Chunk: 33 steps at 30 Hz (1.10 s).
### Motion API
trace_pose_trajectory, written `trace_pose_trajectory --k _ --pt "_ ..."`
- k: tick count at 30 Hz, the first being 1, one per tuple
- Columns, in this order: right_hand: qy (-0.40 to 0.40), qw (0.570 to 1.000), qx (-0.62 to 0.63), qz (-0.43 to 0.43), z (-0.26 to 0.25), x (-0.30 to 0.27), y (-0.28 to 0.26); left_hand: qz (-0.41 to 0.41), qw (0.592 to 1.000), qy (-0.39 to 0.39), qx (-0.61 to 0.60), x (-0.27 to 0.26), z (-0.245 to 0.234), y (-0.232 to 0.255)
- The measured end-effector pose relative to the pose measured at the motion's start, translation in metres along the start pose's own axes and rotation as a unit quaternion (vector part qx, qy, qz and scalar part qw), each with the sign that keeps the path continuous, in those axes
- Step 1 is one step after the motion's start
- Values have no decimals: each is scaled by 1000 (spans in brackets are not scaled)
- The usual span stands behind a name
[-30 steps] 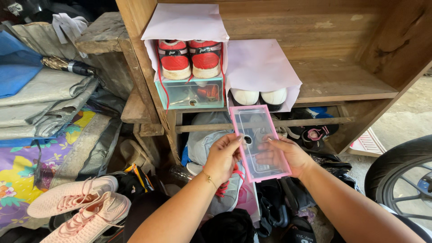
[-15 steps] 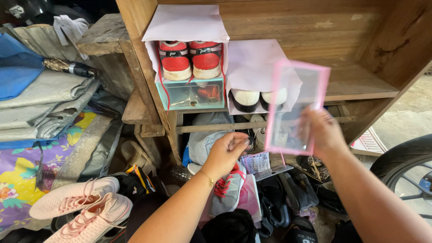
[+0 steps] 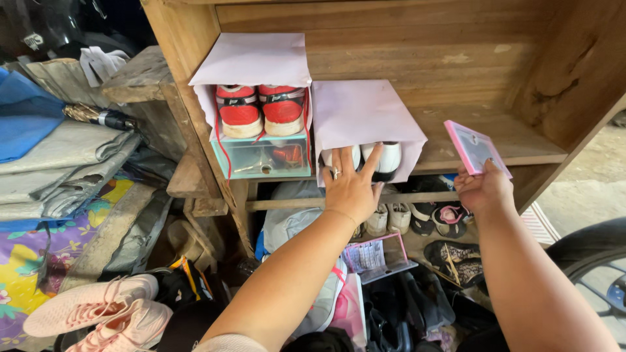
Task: The person assembles a foldable plastic shoe box by folding the edges and snapping the clear door frame into place.
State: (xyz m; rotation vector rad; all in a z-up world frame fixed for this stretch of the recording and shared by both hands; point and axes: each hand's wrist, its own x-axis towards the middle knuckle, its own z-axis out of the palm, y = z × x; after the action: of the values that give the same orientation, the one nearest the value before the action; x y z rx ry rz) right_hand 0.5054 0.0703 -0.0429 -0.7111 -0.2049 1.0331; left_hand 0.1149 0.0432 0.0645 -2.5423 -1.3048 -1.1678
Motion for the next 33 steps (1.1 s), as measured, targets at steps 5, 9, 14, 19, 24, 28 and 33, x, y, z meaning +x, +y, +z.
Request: trace_pose_trajectory --k 5,9,14,19,24,28,33 --pt "21 994 -81 74 49 -27 -12 -96 986 -128 37 38 -1 15" --pt "216 959 -186 -2 80 -59 25 -144 958 -243 43 68 -1 13" --pt "-91 958 -107 248 115 -115 93 -50 959 -278 36 98 9 -8" --pt "-132 968 15 214 159 -181 84 -11 963 -264 52 86 1 -14" --pt "-207 957 23 200 147 -170 88 58 963 -254 63 57 -53 -3" --pt "-206 959 31 191 136 -157 91 104 965 -232 58 19 -121 9" --pt "-194 950 -95 226 131 -155 85 122 979 -158 -37 -16 -210 18"
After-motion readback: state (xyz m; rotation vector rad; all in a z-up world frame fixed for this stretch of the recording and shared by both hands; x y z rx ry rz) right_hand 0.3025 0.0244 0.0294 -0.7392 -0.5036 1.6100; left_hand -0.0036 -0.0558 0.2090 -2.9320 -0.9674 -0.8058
